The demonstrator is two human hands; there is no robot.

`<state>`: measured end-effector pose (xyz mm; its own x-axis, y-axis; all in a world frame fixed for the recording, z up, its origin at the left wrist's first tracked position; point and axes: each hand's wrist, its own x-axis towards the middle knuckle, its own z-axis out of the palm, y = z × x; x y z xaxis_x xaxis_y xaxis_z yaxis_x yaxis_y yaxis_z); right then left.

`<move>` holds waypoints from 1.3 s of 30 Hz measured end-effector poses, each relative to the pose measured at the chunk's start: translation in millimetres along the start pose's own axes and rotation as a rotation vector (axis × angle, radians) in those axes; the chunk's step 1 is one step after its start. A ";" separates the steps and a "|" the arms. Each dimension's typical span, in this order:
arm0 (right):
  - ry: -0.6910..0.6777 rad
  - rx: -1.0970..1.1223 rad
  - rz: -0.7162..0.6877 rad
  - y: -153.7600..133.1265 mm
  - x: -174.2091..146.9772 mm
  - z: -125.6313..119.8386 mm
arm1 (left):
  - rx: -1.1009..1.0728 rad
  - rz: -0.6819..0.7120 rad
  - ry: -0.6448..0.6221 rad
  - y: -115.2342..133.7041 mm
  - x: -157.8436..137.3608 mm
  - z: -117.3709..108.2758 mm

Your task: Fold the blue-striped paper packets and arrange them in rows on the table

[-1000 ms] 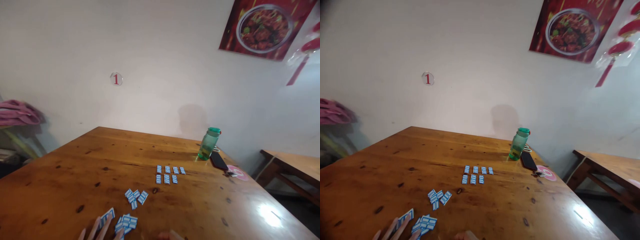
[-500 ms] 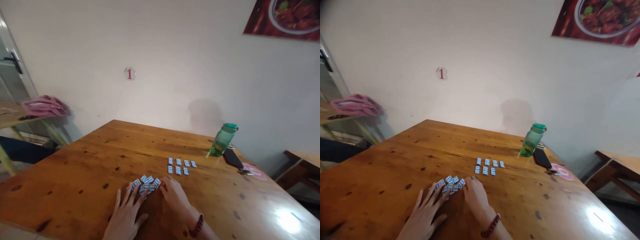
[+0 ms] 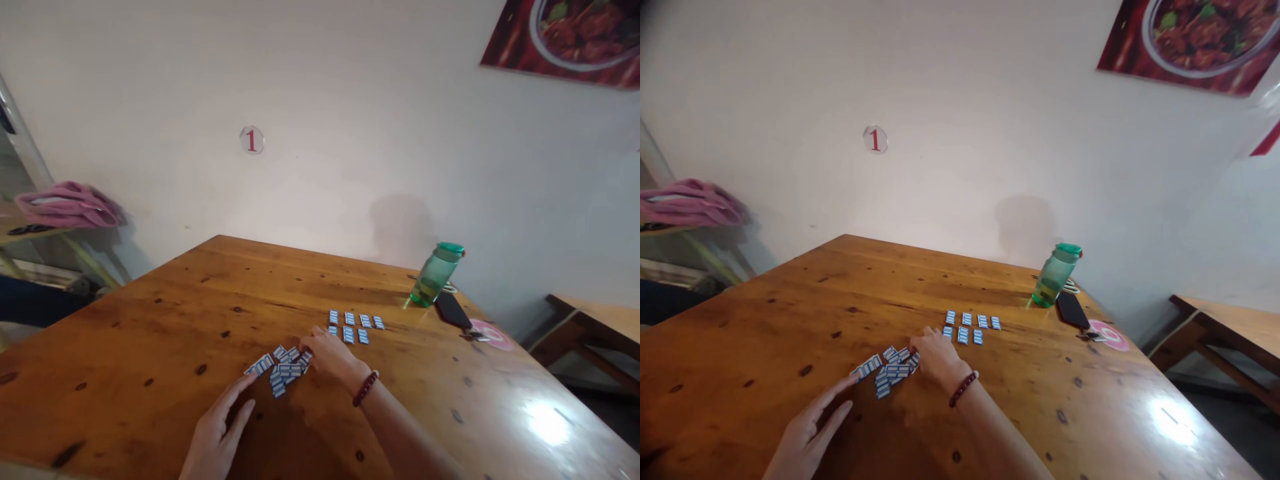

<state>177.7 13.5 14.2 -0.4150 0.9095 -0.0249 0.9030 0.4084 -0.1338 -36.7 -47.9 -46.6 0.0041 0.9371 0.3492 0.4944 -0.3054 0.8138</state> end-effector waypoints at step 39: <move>0.421 1.280 0.281 -33.5 -54.0 44.5 | -0.603 -0.371 -0.036 38.5 -10.4 15.7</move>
<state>165.0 -52.7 -24.0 0.0346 0.9972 0.0658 0.1236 0.0610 -0.9904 -4.1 -66.7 -26.2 -0.0372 0.9993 -0.0085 -0.0985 0.0048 0.9951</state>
